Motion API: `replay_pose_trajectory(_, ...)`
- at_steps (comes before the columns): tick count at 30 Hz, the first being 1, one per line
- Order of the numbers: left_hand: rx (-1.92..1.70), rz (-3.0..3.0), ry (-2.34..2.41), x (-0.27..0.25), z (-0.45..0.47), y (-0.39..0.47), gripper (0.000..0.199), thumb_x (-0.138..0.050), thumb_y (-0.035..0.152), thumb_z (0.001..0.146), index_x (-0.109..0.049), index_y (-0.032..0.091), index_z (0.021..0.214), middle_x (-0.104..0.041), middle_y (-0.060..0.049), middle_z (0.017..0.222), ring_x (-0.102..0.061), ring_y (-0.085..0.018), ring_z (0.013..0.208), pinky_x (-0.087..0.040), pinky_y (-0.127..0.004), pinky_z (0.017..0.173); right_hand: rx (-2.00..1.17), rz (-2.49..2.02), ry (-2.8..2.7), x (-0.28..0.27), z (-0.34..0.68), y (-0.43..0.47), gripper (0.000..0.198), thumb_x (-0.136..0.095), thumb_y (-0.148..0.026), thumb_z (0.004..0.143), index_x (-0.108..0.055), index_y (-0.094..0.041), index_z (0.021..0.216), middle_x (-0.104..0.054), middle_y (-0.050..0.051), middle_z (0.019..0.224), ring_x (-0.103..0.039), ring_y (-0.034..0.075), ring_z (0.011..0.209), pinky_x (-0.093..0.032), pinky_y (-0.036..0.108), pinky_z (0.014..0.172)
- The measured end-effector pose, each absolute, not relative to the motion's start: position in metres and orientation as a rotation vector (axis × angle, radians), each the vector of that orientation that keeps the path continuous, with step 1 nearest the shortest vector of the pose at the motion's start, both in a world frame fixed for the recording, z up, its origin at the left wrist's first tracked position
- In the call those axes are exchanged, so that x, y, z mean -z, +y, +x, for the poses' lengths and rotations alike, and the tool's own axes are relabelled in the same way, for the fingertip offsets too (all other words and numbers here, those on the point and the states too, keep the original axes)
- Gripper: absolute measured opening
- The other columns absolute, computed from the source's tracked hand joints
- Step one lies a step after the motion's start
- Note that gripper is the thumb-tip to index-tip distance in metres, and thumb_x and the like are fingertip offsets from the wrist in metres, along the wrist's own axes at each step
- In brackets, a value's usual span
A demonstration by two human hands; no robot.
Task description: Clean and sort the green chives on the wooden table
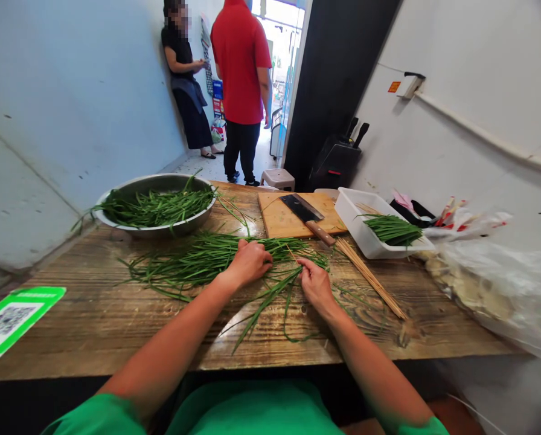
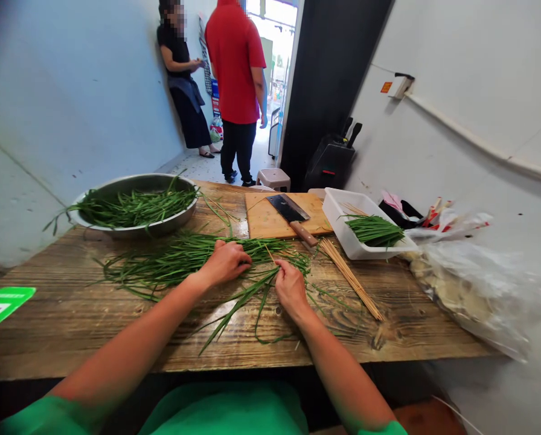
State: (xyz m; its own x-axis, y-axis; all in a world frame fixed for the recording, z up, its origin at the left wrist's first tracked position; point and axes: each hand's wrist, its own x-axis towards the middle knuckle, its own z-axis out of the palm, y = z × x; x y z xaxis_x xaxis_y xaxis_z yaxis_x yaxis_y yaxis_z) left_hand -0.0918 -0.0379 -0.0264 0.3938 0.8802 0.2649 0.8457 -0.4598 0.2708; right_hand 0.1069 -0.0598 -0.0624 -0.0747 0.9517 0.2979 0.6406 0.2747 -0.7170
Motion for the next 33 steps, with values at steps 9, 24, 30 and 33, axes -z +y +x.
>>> replay_pose_trajectory(9, -0.407, 2.438, 1.49, 0.009, -0.118, -0.034, 0.017, -0.052, 0.016, 0.064, -0.068, 0.021, 0.065, -0.066, -0.006, 0.071, -0.057, -0.018, 0.069, -0.038, -0.027, 0.068, -0.025, -1.575, -1.294, 0.029, 0.167, -0.04, 0.038, -0.036, -0.024, 0.08, -0.063, -0.012, 0.102, -0.067, 0.012, 0.083, -0.061, 0.02, 0.072, -0.045, 0.032, 0.072)
replay_pose_trajectory(24, -0.569, 2.678, 1.566, 0.02, -0.092, -0.034, 0.016, -0.054, 0.026, 0.077, -0.068, 0.022, 0.082, -0.062, -0.007, 0.086, -0.05, -0.021, 0.089, -0.03, -0.037, 0.082, -0.964, -0.966, -0.932, 0.004, 0.183, -0.047, 0.035, -0.055, -0.031, 0.068, -0.06, -0.015, 0.099, -0.046, -0.007, 0.052, -0.028, 0.002, 0.031, -0.018, 0.015, 0.031)
replay_pose_trajectory(30, -0.648, 2.579, 1.67, 0.04, -0.072, -0.035, 0.013, -0.053, 0.022, 0.076, -0.064, 0.018, 0.071, -0.061, -0.007, 0.079, -0.051, -0.022, 0.087, -0.032, -0.036, 0.077, -1.017, -1.278, -1.297, 0.032, 0.155, -0.042, 0.038, -0.051, -0.034, 0.071, -0.062, -0.012, 0.1, -0.052, -0.003, 0.053, -0.035, 0.005, 0.034, -0.023, 0.018, 0.032)
replay_pose_trajectory(33, -0.802, 2.352, 1.577, 0.036, -0.08, -0.033, 0.012, -0.054, 0.023, 0.075, -0.064, 0.019, 0.073, -0.064, -0.003, 0.078, -0.055, -0.018, 0.08, -0.035, -0.031, 0.075, -0.865, -1.361, -1.538, 0.043, 0.146, -0.042, 0.036, -0.046, -0.031, 0.074, -0.065, -0.011, 0.097, -0.057, 0.0, 0.054, -0.043, 0.009, 0.04, -0.032, 0.02, 0.038)
